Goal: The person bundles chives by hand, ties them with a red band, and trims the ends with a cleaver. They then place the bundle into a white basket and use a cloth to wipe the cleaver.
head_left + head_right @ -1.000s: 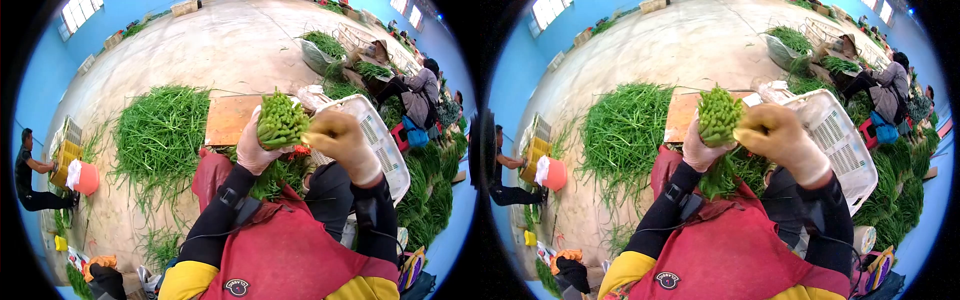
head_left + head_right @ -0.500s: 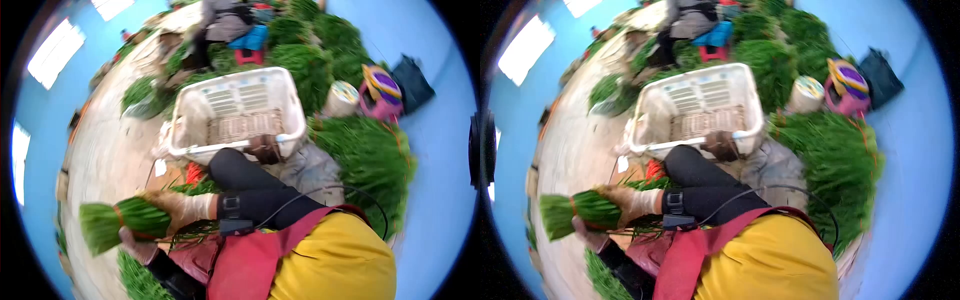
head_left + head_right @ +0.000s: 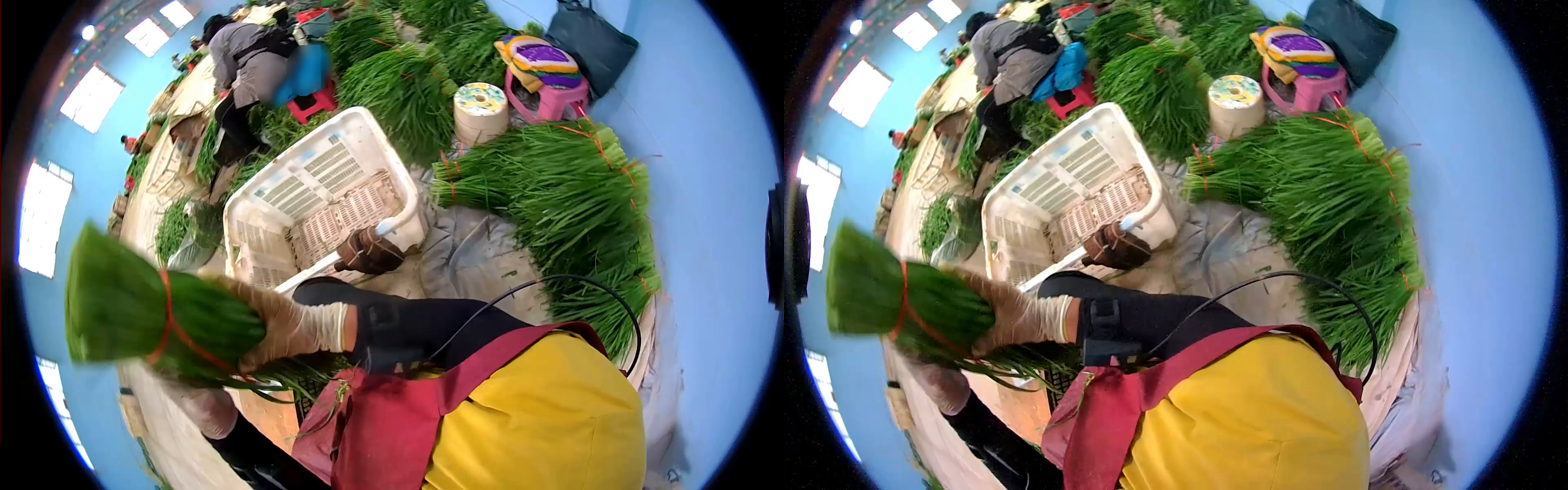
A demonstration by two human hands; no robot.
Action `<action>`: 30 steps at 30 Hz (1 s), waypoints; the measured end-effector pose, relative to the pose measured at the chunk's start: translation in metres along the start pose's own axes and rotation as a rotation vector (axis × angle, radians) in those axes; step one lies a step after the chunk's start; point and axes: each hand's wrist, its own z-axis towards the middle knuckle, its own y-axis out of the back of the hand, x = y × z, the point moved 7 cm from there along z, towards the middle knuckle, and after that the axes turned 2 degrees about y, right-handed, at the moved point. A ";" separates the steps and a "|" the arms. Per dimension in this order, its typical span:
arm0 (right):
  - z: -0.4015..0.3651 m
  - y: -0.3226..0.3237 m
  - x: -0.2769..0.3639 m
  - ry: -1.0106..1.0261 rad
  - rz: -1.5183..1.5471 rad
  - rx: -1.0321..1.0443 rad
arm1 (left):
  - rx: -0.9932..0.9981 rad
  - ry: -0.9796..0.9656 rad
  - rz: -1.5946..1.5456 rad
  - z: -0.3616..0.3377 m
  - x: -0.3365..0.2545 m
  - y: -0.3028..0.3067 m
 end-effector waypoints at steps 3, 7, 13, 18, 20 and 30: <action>-0.007 0.045 0.069 0.094 -0.437 -0.247 | 0.379 0.061 0.020 -0.004 0.007 -0.065; -0.059 0.120 0.152 0.249 -0.592 -0.658 | 0.317 0.285 0.037 -0.001 0.072 -0.032; -0.232 0.202 0.279 0.451 -0.909 -1.317 | 0.224 0.519 -0.065 0.004 0.153 0.041; -0.425 0.193 0.343 0.604 -1.121 -2.063 | 0.075 0.667 -0.108 0.002 0.221 0.085; -0.482 0.168 0.359 0.729 -1.156 -2.187 | 0.072 0.707 -0.108 0.003 0.234 0.081; -0.699 0.109 0.465 0.288 -1.552 -2.504 | 0.189 0.655 -0.046 0.019 0.214 0.018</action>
